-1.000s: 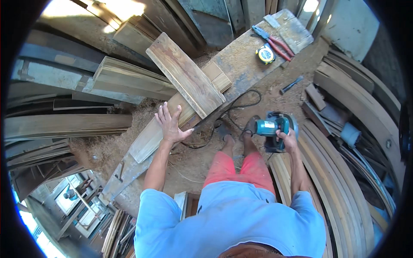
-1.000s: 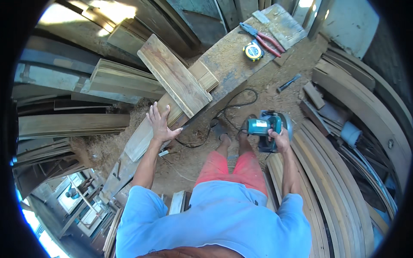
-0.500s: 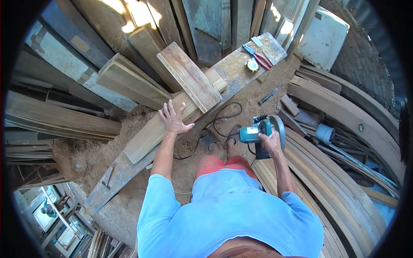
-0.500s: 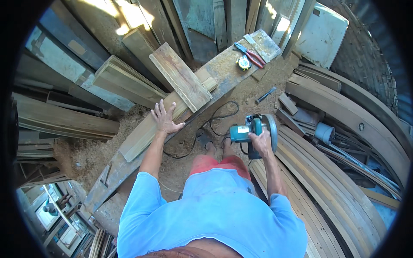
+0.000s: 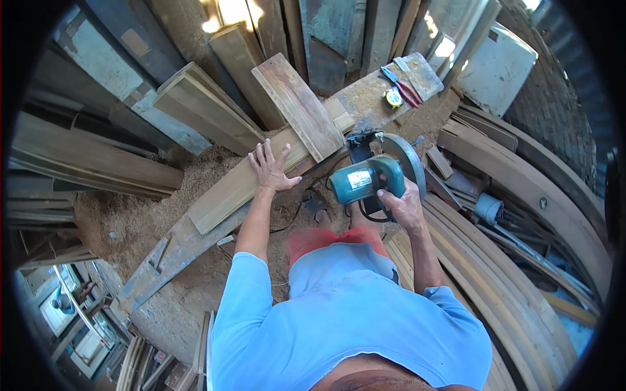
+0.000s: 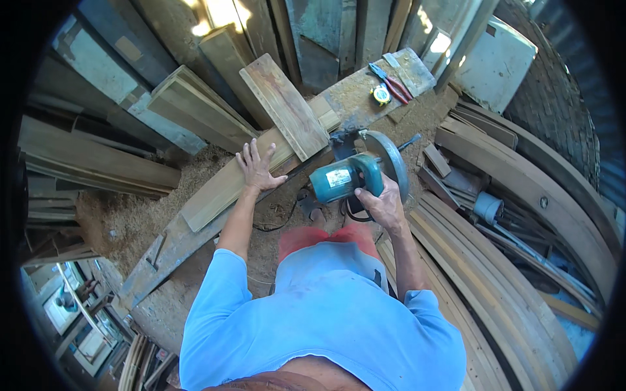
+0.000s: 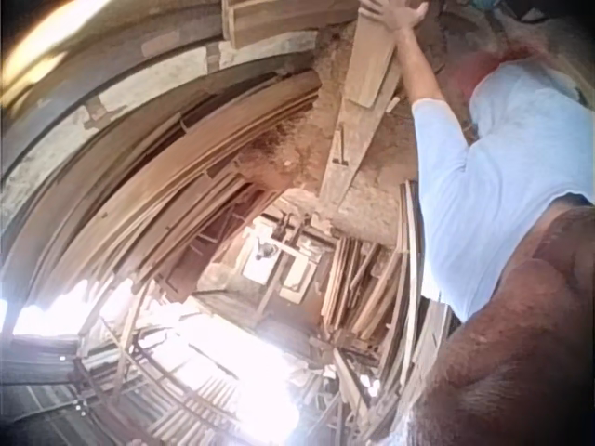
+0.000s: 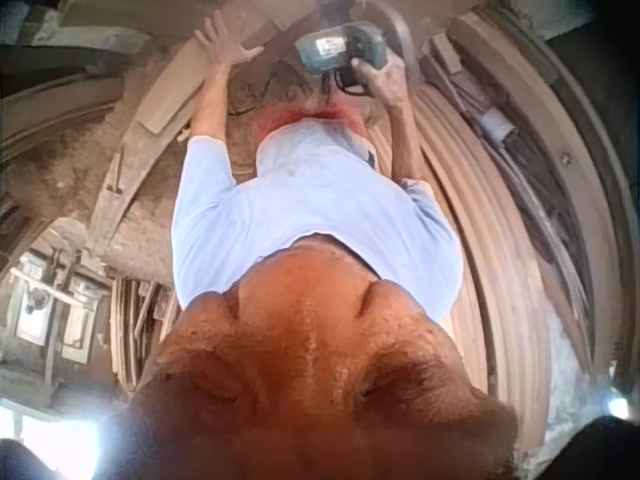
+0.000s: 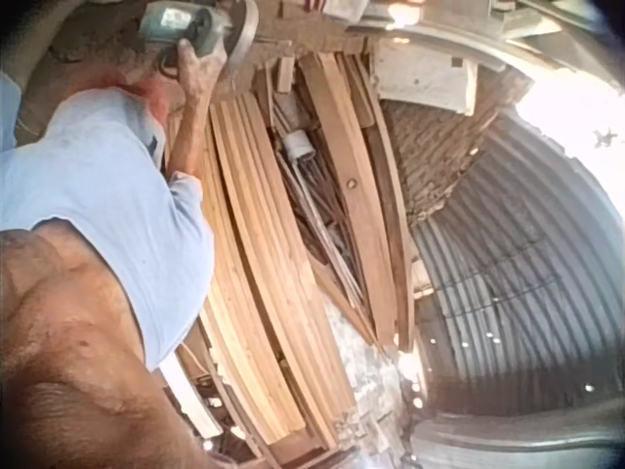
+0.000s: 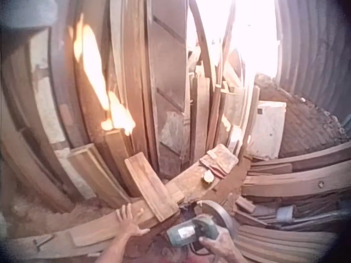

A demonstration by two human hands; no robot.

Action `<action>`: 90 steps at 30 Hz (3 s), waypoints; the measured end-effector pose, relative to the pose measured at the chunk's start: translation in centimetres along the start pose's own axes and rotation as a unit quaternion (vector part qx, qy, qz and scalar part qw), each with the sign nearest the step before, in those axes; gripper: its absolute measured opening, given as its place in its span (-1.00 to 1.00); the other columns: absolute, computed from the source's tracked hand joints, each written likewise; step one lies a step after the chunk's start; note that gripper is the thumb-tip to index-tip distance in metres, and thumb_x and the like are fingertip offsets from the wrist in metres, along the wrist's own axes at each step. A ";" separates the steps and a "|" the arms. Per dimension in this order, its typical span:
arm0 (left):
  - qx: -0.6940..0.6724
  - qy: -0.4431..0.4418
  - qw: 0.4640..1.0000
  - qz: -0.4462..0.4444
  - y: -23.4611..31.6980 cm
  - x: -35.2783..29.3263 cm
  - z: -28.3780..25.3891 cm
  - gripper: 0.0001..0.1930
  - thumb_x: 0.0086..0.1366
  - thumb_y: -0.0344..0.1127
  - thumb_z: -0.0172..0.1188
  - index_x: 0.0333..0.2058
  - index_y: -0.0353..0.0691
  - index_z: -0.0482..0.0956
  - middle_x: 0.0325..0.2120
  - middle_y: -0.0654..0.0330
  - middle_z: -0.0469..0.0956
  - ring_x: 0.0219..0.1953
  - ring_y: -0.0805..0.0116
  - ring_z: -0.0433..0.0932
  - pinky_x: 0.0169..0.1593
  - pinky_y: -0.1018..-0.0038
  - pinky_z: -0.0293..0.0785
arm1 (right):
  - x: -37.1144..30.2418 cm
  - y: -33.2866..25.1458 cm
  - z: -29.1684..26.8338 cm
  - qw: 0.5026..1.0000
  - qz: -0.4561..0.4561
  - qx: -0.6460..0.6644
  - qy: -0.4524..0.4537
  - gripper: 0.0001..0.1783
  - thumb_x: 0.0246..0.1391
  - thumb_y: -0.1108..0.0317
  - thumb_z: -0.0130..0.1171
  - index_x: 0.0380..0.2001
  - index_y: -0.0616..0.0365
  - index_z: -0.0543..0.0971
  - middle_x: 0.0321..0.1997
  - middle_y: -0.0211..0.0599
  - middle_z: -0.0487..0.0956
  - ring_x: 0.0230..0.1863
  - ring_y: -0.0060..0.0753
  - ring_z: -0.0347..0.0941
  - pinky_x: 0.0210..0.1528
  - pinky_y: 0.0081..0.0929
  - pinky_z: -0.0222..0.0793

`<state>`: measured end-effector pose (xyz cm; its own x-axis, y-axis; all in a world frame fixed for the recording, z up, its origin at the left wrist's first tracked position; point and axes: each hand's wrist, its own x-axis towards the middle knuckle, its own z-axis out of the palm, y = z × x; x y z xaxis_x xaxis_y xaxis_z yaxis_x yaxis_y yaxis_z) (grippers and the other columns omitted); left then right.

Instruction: The person uses a circular saw to cut a small wooden board placed atop a larger wooden beam, after measuring the board with a tape measure.

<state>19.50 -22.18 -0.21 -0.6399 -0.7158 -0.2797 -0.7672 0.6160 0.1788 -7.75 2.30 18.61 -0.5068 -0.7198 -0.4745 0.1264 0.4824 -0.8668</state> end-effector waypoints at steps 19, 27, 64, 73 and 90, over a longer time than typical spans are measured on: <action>-0.041 0.008 0.998 -0.044 0.4 -0.3 0.1 0.24 -0.35 0.25 0.67 0.43 0.51 0.27 0.55 -0.22 -0.19 0.57 -0.47 -0.33 0.46 -0.54 -0.43 | 5.5 0.8 1.6 0.986 -0.018 -0.080 -0.143 -0.58 0.14 0.29 0.37 0.00 0.29 0.56 -0.27 -0.26 0.59 -0.19 -0.35 0.51 -0.04 -0.30 0.45; -0.039 0.012 0.999 -0.033 0.0 -0.1 0.1 0.19 -0.36 0.24 0.67 0.38 0.47 0.33 0.53 -0.20 -0.14 0.55 -0.47 -0.27 0.46 -0.55 -0.39 | 5.8 0.0 1.8 0.986 -0.068 -0.108 -0.106 -0.63 0.19 0.29 0.34 -0.03 0.29 0.57 -0.29 -0.23 0.59 -0.21 -0.31 0.52 -0.05 -0.29 0.45; -0.061 0.004 0.997 -0.045 0.3 -0.4 -0.1 0.18 -0.38 0.23 0.69 0.36 0.49 0.36 0.55 -0.17 -0.15 0.57 -0.39 -0.27 0.48 -0.48 -0.44 | 7.7 -0.9 5.1 0.976 -0.088 -0.133 -0.147 -0.67 0.15 0.31 0.27 -0.09 0.32 0.57 -0.30 -0.11 0.60 -0.24 -0.19 0.54 -0.06 -0.23 0.46; -0.063 -0.003 0.997 -0.045 0.0 -0.2 0.4 0.12 -0.34 0.31 0.60 0.36 0.48 0.41 0.56 -0.19 -0.16 0.59 -0.38 -0.36 0.48 -0.49 -0.56 | 8.2 -0.5 7.1 0.976 -0.082 -0.119 -0.163 -0.68 0.11 0.32 0.28 -0.14 0.31 0.56 -0.32 -0.09 0.59 -0.23 -0.17 0.55 -0.06 -0.21 0.46; -0.037 -0.009 0.998 -0.050 0.0 -0.1 0.4 0.05 -0.20 0.46 0.45 0.38 0.44 0.42 0.56 -0.22 -0.16 0.59 -0.38 -0.38 0.48 -0.47 -0.63 | 9.7 -0.4 8.6 0.975 -0.074 -0.085 -0.191 -0.74 0.08 0.45 0.26 -0.15 0.30 0.58 -0.28 -0.19 0.60 -0.20 -0.30 0.54 -0.04 -0.28 0.46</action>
<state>19.54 -21.95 -0.55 -0.5599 -0.7655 -0.3171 -0.8286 0.5157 0.2178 -5.36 -9.11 13.02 -0.1505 -0.9053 -0.3973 -0.0835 0.4121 -0.9073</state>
